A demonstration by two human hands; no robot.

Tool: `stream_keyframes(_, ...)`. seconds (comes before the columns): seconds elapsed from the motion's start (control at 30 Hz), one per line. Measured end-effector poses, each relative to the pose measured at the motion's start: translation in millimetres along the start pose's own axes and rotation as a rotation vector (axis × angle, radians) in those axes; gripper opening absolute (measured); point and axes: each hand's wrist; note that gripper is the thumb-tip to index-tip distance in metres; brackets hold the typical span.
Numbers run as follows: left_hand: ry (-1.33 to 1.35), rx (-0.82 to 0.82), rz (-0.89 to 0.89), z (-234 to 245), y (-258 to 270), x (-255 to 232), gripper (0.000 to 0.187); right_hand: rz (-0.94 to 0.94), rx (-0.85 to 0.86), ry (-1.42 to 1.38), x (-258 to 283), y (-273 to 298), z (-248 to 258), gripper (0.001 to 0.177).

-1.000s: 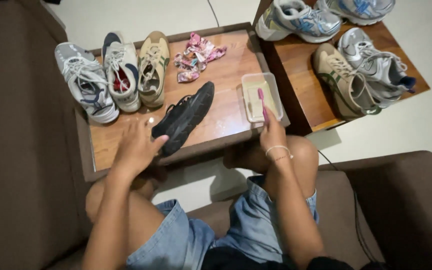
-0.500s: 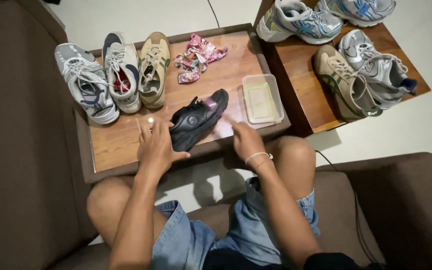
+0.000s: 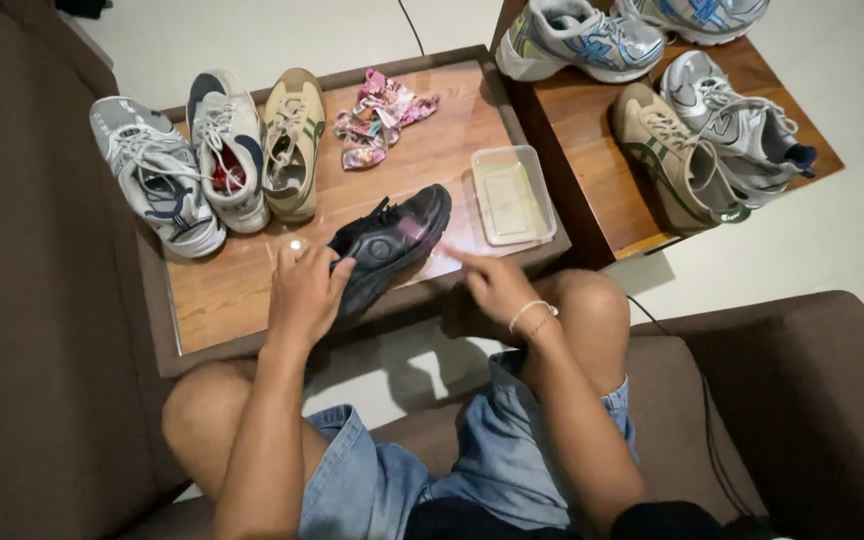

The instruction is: A person is cleaning a black shoe using a toothbrush and a container of cleaning solution while sitting on a sofa.

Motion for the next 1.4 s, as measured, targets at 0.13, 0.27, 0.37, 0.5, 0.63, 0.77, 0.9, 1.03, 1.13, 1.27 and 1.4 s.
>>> stream_keyframes(0.13, -0.003, -0.058, 0.006, 10, 0, -9, 0.044, 0.069, -0.106, 0.05, -51, -10, -33, 0.038)
stream_keyframes(0.27, 0.029, -0.057, 0.044, 9, 1, -6, 0.044, 0.093, -0.127, 0.027, -18, -5, -19, 0.054)
stream_keyframes(0.37, 0.046, -0.022, 0.05, 9, -3, -5, 0.046, 0.146, 0.129, -0.118, -6, 3, -18, 0.037)
stream_keyframes(0.5, 0.078, -0.041, 0.058, 10, 1, -7, 0.046, 0.09, -0.039, 0.027, -33, -3, -22, 0.046)
stream_keyframes(0.63, 0.091, -0.03, 0.059, 18, -1, -10, 0.045, 0.074, 0.019, -0.081, -48, 1, -32, 0.044)
stream_keyframes(0.77, 0.082, -0.033, 0.07, 18, 0, -10, 0.044, 0.132, 0.035, -0.084, -34, 4, -34, 0.048)
stream_keyframes(0.9, 0.098, -0.008, 0.097, 19, 0, -9, 0.044, 0.158, -0.09, -0.012, -31, 2, -40, 0.051)
stream_keyframes(1.03, 0.133, 0.039, 0.103, 27, -2, -15, 0.047, 0.225, 0.059, -0.159, 22, 16, -42, 0.056)
stream_keyframes(1.13, 0.162, 0.02, 0.069, 36, -3, -18, 0.038, 0.197, -0.071, -0.106, 2, 1, -56, 0.057)
stream_keyframes(1.27, 0.345, 0.037, 0.235, 31, 1, -12, 0.025, 0.279, -0.009, -0.117, -10, 7, -85, 0.064)
stream_keyframes(1.4, 0.371, -0.19, 0.264, 3, -4, 5, 0.013, 0.332, -0.006, -0.085, -6, 3, -87, 0.068)
Point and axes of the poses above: each hand's wrist, its own y-axis away from the middle knuckle, its own z-axis out of the back of the hand, x = y × z, and after that the axes turned 2 degrees about -y, right-handed
